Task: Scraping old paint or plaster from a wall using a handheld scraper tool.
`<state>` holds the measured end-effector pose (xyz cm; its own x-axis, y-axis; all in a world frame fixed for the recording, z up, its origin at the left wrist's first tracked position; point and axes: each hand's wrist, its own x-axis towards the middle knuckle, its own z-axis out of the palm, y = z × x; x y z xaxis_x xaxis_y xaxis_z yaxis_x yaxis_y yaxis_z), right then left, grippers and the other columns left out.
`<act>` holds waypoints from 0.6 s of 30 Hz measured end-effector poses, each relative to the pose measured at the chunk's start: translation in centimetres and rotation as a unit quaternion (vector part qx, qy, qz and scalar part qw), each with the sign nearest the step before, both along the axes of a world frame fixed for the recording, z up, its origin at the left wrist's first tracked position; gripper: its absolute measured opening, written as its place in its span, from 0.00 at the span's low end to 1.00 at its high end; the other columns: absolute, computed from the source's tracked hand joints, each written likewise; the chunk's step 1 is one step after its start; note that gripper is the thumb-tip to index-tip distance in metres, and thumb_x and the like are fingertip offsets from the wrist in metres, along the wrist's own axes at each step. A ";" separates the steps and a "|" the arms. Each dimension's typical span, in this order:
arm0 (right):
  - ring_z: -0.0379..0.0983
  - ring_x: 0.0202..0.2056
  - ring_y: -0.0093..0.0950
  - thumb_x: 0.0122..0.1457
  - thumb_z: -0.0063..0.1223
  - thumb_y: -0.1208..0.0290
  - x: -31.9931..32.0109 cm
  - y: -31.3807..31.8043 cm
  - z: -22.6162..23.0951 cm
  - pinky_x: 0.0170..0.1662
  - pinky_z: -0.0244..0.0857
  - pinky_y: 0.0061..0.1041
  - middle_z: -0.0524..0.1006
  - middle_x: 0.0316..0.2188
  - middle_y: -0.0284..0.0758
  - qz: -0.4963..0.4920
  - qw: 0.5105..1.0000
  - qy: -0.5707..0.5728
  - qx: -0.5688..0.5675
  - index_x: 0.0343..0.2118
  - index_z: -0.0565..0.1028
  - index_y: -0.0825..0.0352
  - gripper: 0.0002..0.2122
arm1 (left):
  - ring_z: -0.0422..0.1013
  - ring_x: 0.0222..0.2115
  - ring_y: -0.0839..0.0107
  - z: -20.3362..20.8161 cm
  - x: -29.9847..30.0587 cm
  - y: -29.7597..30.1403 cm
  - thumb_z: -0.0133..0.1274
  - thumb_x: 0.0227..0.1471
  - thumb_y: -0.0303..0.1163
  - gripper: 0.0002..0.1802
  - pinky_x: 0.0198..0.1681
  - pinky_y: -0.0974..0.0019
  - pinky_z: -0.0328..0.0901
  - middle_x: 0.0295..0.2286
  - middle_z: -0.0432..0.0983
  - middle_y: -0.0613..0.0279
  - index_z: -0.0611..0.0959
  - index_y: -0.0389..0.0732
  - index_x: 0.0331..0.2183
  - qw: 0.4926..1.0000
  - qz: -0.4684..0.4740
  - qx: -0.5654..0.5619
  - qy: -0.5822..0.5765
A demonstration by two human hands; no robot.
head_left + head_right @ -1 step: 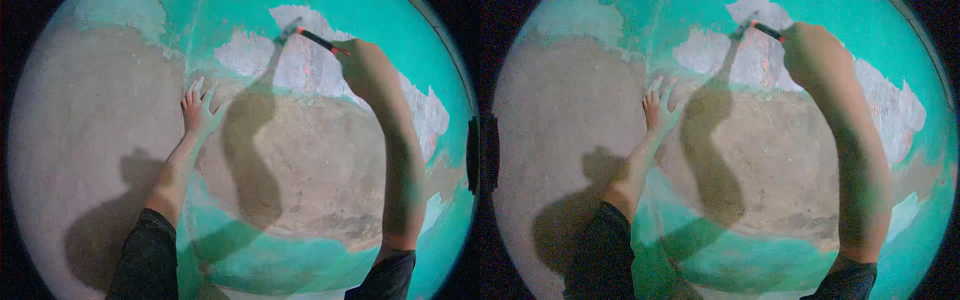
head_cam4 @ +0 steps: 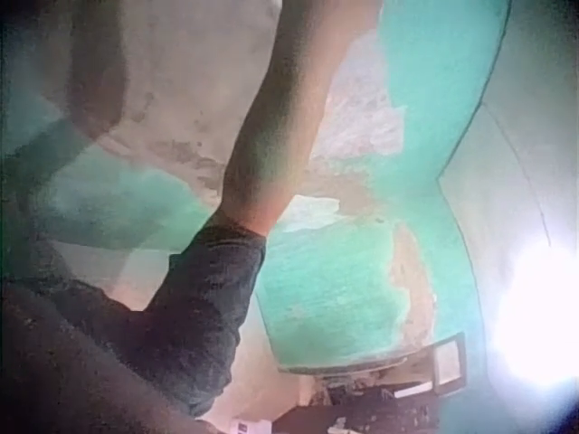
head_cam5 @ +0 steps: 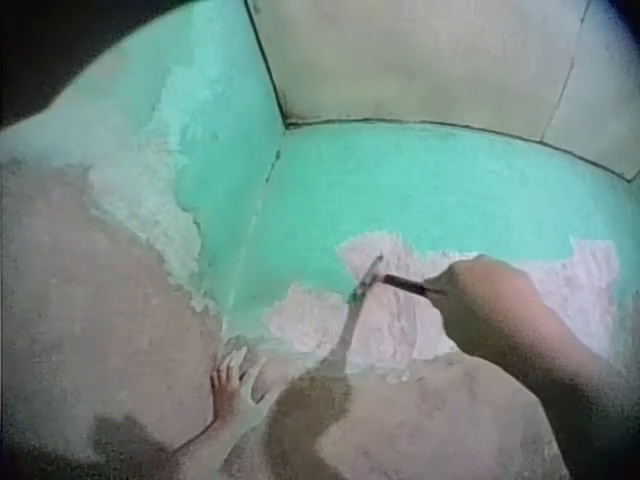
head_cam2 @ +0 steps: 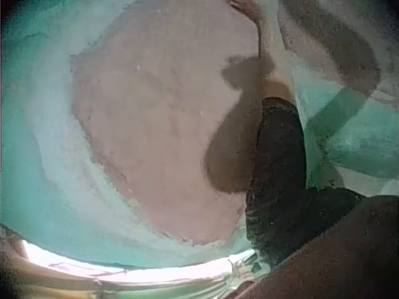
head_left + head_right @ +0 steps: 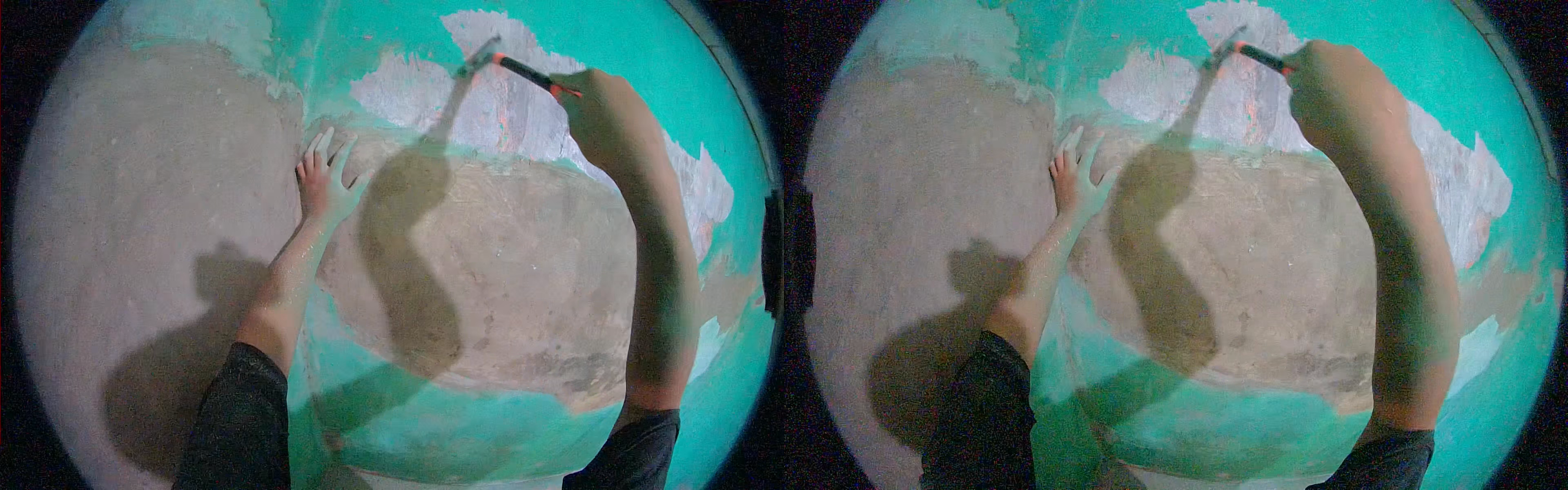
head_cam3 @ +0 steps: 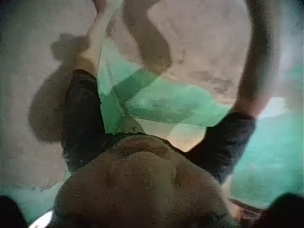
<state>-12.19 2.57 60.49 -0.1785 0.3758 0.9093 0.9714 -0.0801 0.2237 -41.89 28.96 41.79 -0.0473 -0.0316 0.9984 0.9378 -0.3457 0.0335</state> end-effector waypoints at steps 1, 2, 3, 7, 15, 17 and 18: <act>0.80 0.39 0.51 0.65 0.50 0.65 0.1 0.3 -0.3 0.42 0.74 0.45 0.82 0.35 0.49 0.003 1.000 -0.002 -0.001 0.42 0.82 0.64 0.12 | 0.52 0.66 0.55 0.1 -0.3 -0.1 0.64 0.50 0.55 0.41 0.65 0.43 0.49 0.65 0.58 0.58 0.72 0.60 0.64 1.000 0.003 -0.001 -0.002; 0.80 0.38 0.51 0.65 0.50 0.65 0.2 0.8 -0.6 0.41 0.74 0.45 0.82 0.35 0.49 0.010 1.000 0.002 0.022 0.42 0.83 0.63 0.12 | 0.53 0.66 0.55 0.2 -0.6 -0.3 0.65 0.50 0.54 0.42 0.64 0.44 0.50 0.66 0.58 0.58 0.72 0.60 0.64 1.000 0.006 0.005 -0.002; 0.80 0.38 0.51 0.66 0.50 0.65 0.3 0.9 -1.1 0.40 0.74 0.45 0.82 0.35 0.49 0.011 0.999 0.008 0.044 0.42 0.83 0.63 0.11 | 0.53 0.65 0.54 0.1 -0.5 -0.3 0.65 0.49 0.52 0.42 0.64 0.45 0.50 0.66 0.58 0.58 0.71 0.60 0.64 1.000 0.003 0.009 0.000; 0.80 0.36 0.51 0.66 0.49 0.66 0.0 -0.1 -2.0 0.40 0.74 0.46 0.82 0.34 0.49 0.018 0.999 0.009 0.029 0.43 0.83 0.62 0.11 | 0.53 0.65 0.54 0.1 -0.3 0.2 0.66 0.49 0.52 0.42 0.64 0.45 0.50 0.66 0.58 0.58 0.72 0.60 0.64 0.999 -0.010 0.032 -0.001; 0.80 0.36 0.51 0.66 0.48 0.66 0.4 -0.9 -5.2 0.39 0.74 0.48 0.81 0.32 0.51 0.013 0.999 0.047 0.010 0.44 0.83 0.62 0.12 | 0.52 0.66 0.54 0.2 -0.3 0.4 0.63 0.51 0.57 0.39 0.64 0.43 0.50 0.66 0.58 0.57 0.74 0.59 0.63 1.000 -0.005 0.016 -0.008; 0.81 0.36 0.51 0.66 0.48 0.66 0.8 0.0 -5.8 0.39 0.74 0.48 0.81 0.32 0.51 0.009 0.999 0.045 0.009 0.45 0.82 0.61 0.12 | 0.52 0.66 0.54 -0.1 -0.4 0.5 0.63 0.51 0.57 0.39 0.64 0.44 0.50 0.66 0.58 0.57 0.73 0.60 0.63 1.000 0.001 0.015 -0.009; 0.81 0.36 0.51 0.66 0.47 0.67 0.9 0.2 -6.1 0.39 0.74 0.48 0.81 0.31 0.51 0.002 0.999 0.041 0.010 0.45 0.82 0.61 0.12 | 0.52 0.66 0.55 -0.2 -0.1 0.5 0.63 0.51 0.57 0.40 0.64 0.44 0.51 0.66 0.57 0.58 0.73 0.61 0.63 1.000 0.005 0.016 -0.012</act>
